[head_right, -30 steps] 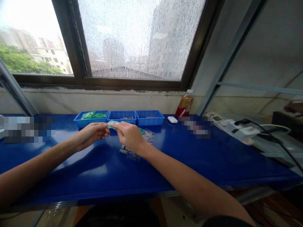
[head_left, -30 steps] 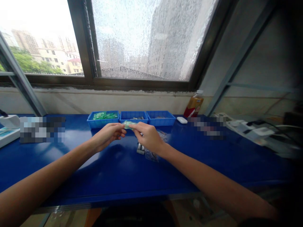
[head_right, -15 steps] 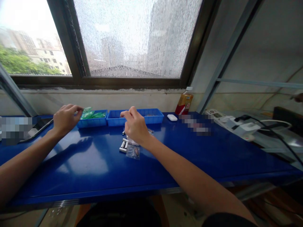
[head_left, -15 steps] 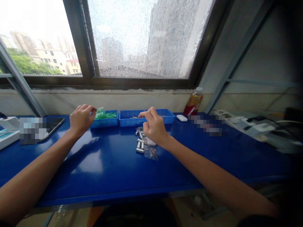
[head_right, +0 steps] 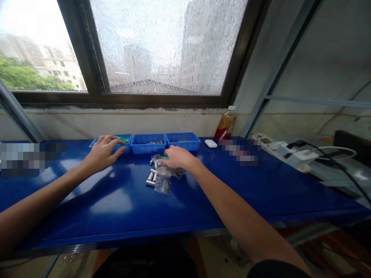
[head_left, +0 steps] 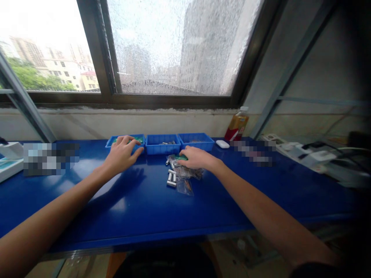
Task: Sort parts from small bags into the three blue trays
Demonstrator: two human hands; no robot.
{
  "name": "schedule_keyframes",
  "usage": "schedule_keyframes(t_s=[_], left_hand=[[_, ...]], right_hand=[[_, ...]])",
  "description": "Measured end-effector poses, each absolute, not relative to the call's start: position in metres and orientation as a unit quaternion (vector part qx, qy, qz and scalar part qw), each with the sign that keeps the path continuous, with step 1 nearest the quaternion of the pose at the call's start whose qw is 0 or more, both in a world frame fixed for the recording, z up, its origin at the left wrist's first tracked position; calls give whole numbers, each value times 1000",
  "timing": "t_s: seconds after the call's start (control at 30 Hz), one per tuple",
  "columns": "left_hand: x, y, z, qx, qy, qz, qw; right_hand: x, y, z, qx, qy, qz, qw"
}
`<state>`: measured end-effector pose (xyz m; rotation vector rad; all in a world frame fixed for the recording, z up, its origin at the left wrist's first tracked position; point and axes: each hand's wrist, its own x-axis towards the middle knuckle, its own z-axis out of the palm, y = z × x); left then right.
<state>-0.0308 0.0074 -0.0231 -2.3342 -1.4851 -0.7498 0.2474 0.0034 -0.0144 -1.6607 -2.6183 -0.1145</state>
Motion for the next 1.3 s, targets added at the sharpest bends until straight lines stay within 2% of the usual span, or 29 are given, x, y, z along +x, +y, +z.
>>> schedule_keyframes(t_s=[0.13, 0.23, 0.3, 0.4, 0.47, 0.5, 0.57, 0.63, 0.7, 0.8, 0.9, 1.0, 1.07, 1.23, 1.3], left_hand=[[-20, 3, -32, -849, -457, -254, 73], [-14, 0, -32, -861, -434, -266, -1], [-9, -6, -29, -841, -448, -273, -127], [0, -18, -23, -723, -472, -282, -418], [6, -24, -20, -633, -443, -302, -559], [8, -27, -19, -608, -422, -322, -591], [10, -28, -19, -609, -391, -377, -578], [10, -27, -20, -661, -392, -428, -475], [8, -26, -21, -732, -405, -451, -310], [5, -25, -25, -820, -377, -422, -88], [3, -25, -28, -864, -326, -383, -4], [3, -24, -28, -877, -316, -360, -40], [5, -25, -26, -863, -337, -354, -127], [9, -27, -21, -677, -394, -387, -486], [10, -26, -21, -595, -384, -402, -581]], right_hand=[[246, 0, -12, -552, -832, -40, 31], [242, -3, -9, -553, -826, -58, 93], [235, -7, -8, -511, -837, -76, 181], [220, -16, -9, -406, -852, -109, 313], [209, -24, -11, -345, -863, -131, 346], [204, -28, -12, -323, -869, -138, 348], [196, -34, -14, -303, -876, -136, 349], [192, -37, -14, -316, -873, -90, 361], [189, -38, -13, -358, -854, 25, 377], [187, -35, -12, -420, -772, 273, 391], [185, -31, -13, -438, -681, 422, 408], [186, -27, -17, -440, -662, 448, 410], [188, -24, -21, -428, -695, 403, 415], [196, -19, -31, -350, -829, 87, 428], [196, -21, -33, -316, -855, 23, 411]])
